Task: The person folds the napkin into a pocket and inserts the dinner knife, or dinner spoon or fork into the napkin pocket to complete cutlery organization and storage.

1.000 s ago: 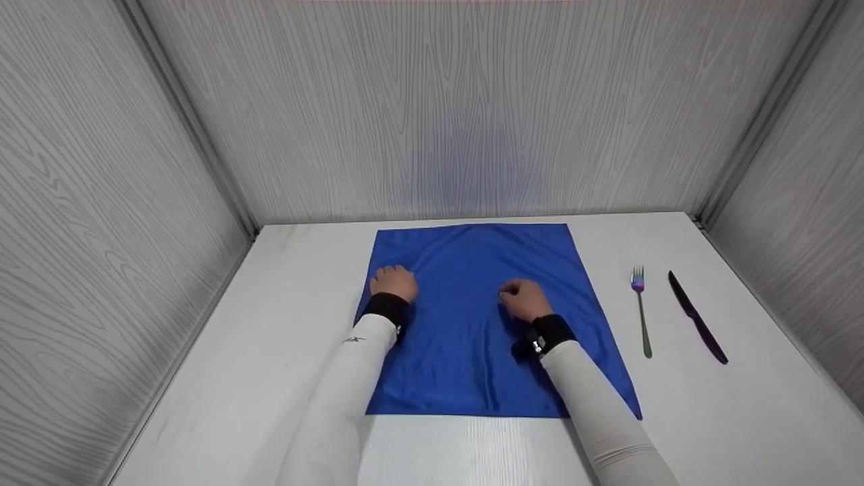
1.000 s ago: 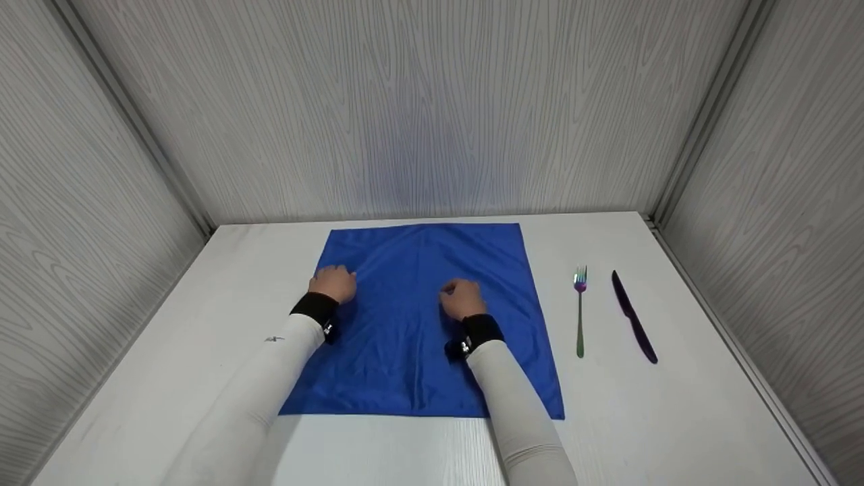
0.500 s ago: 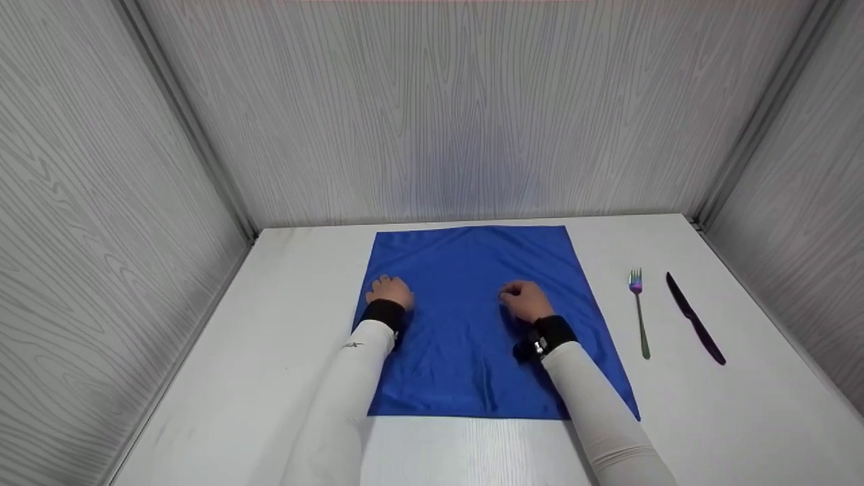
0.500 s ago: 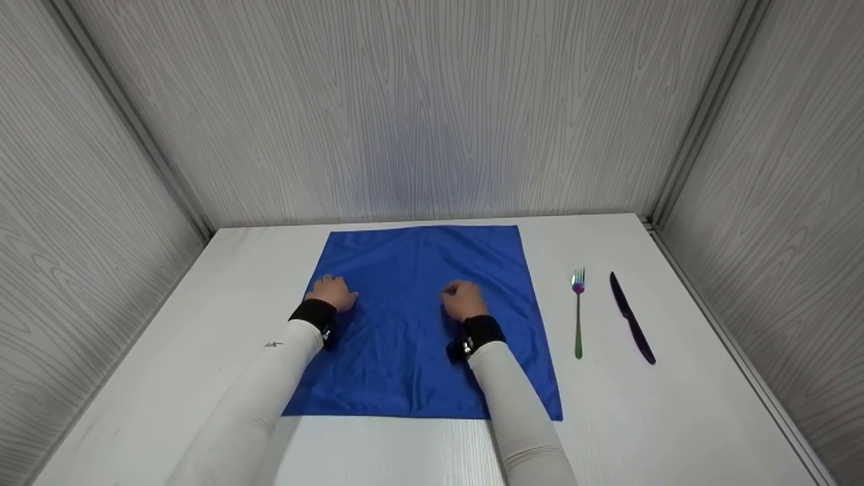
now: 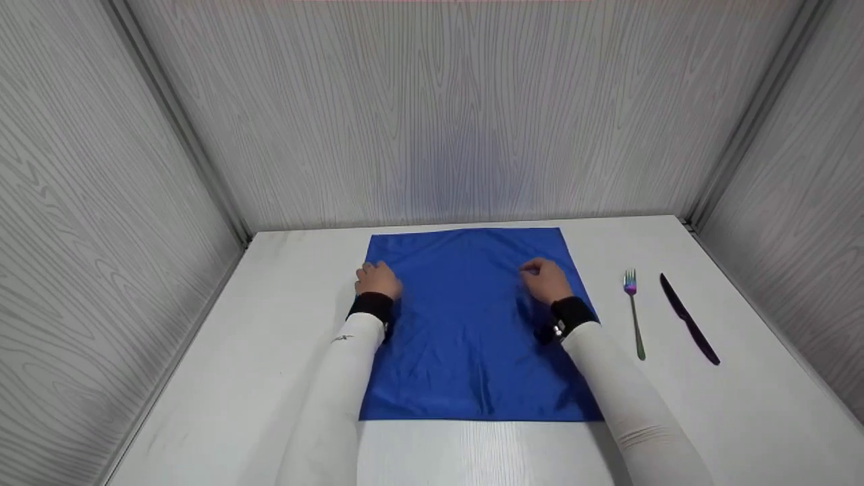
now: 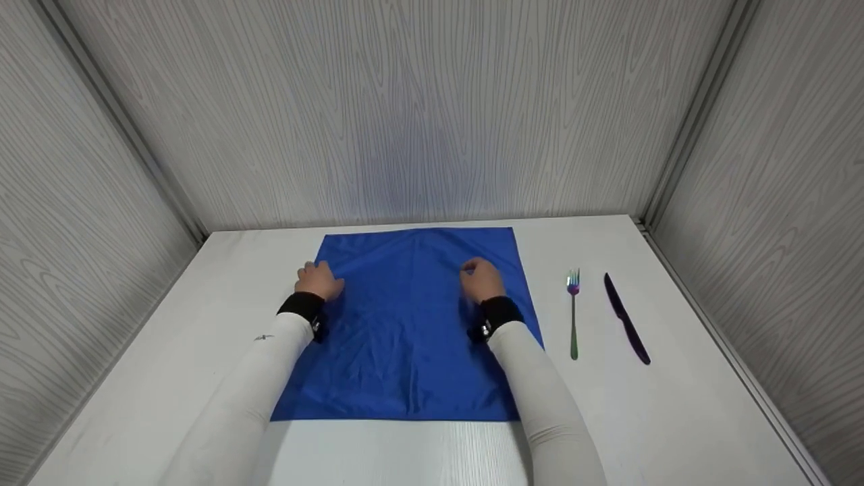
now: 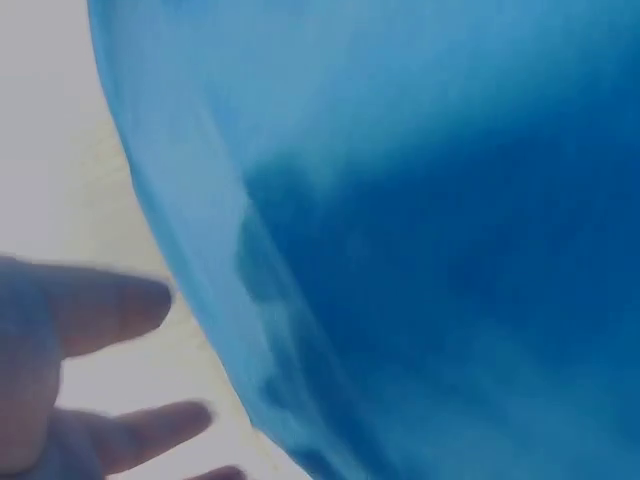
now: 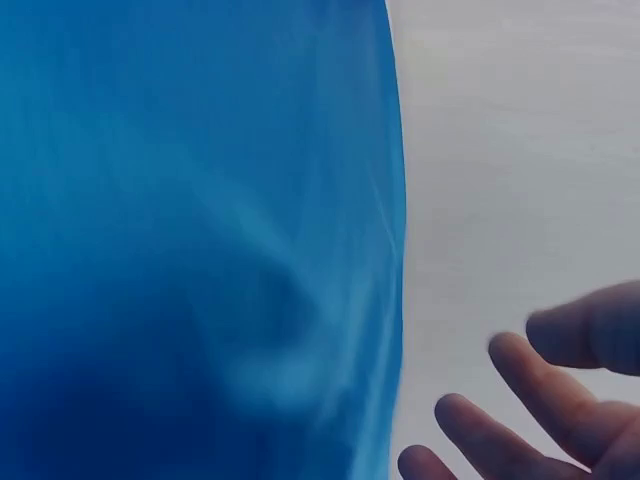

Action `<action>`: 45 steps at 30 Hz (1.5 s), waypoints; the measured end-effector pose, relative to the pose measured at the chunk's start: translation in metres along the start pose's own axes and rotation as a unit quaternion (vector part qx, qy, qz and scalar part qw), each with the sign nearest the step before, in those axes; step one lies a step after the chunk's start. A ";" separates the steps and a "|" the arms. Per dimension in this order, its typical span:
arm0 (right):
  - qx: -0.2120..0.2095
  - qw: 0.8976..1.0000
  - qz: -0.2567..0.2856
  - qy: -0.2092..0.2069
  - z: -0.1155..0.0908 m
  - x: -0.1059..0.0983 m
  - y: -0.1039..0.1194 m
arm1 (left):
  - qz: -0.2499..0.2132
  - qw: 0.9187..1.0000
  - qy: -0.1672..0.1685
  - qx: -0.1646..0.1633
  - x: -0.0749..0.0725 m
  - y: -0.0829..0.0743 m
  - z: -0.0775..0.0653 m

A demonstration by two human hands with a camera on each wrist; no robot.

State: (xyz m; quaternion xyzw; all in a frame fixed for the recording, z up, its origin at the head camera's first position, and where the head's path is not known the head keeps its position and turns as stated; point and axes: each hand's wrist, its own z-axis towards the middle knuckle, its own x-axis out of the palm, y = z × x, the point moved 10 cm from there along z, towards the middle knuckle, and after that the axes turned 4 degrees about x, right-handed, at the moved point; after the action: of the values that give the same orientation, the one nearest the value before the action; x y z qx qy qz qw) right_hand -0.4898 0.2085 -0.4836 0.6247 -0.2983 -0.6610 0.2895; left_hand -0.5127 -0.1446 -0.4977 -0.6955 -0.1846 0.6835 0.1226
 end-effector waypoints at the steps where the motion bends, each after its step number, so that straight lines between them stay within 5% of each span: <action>1: 0.002 1.000 -0.007 -0.013 0.004 -0.010 -0.003 | -0.011 1.000 -0.017 -0.007 -0.006 0.004 0.003; 6: 0.032 0.997 -0.040 -0.057 0.021 -0.051 -0.031 | -0.062 0.994 -0.039 -0.075 -0.021 0.032 0.013; 12: 0.088 0.990 -0.066 -0.086 0.026 -0.076 -0.072 | -0.110 0.985 -0.020 -0.131 -0.016 0.065 0.015; 19: 0.135 0.979 -0.138 -0.063 0.030 -0.077 -0.090 | -0.104 0.987 -0.039 -0.117 -0.022 0.074 0.004; 28: 0.160 0.966 -0.202 -0.029 0.028 -0.062 -0.092 | -0.095 0.985 -0.036 -0.142 -0.003 0.089 0.019; 37: 0.134 0.976 -0.174 -0.004 0.029 -0.061 -0.091 | -0.090 0.986 0.006 -0.138 -0.008 0.077 0.001; 45: 0.103 0.993 -0.055 0.001 0.035 -0.063 -0.083 | -0.202 0.971 -0.039 -0.120 -0.019 0.073 0.005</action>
State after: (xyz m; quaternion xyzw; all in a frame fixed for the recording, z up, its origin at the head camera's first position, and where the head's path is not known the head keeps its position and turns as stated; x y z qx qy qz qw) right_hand -0.5225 0.3119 -0.5039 0.6671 -0.3294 -0.6415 0.1868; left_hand -0.5110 -0.2193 -0.5118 -0.6264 -0.4064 0.6441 0.1663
